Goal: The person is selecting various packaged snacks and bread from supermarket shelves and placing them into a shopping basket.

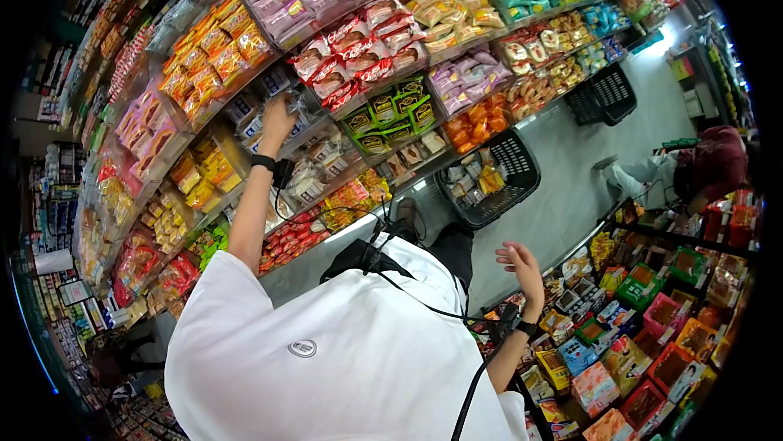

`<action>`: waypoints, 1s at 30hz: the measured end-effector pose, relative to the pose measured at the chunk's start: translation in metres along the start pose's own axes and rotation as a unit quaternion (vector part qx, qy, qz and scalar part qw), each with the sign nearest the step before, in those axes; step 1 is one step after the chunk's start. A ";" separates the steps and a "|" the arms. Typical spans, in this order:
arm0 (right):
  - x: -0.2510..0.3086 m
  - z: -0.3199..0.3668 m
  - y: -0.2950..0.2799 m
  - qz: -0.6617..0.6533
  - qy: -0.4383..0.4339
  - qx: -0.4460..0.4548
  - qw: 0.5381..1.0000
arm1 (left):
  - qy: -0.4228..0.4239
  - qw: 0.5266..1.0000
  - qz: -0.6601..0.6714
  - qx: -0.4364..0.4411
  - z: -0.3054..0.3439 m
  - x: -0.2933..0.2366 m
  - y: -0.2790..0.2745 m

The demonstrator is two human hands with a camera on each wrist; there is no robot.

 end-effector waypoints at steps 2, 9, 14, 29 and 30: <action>-0.008 -0.005 -0.003 0.004 0.007 0.008 1.000 | -0.017 0.998 0.022 -0.053 0.004 -0.009 -0.015; -0.059 -0.053 -0.038 0.022 0.067 -0.001 0.998 | -0.024 0.976 0.204 -0.066 0.055 -0.118 -0.085; -0.114 -0.102 -0.055 0.047 0.119 0.043 0.991 | -0.050 0.956 0.288 0.025 0.093 -0.181 -0.062; -0.288 -0.232 -0.082 0.223 0.348 0.155 0.897 | 0.015 0.885 0.325 0.333 0.127 -0.411 0.219; -0.300 -0.241 -0.084 0.246 0.350 0.162 0.889 | 0.020 0.880 0.307 0.362 0.133 -0.422 0.252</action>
Point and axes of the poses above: each hand's wrist, its own z-axis away from the middle knuckle, its own y-axis out of the palm, x = y × z, the point moved 5 cm from there along -z, towards the middle knuckle, and after that the axes turned 4 degrees about y, right-handed, at the moved point
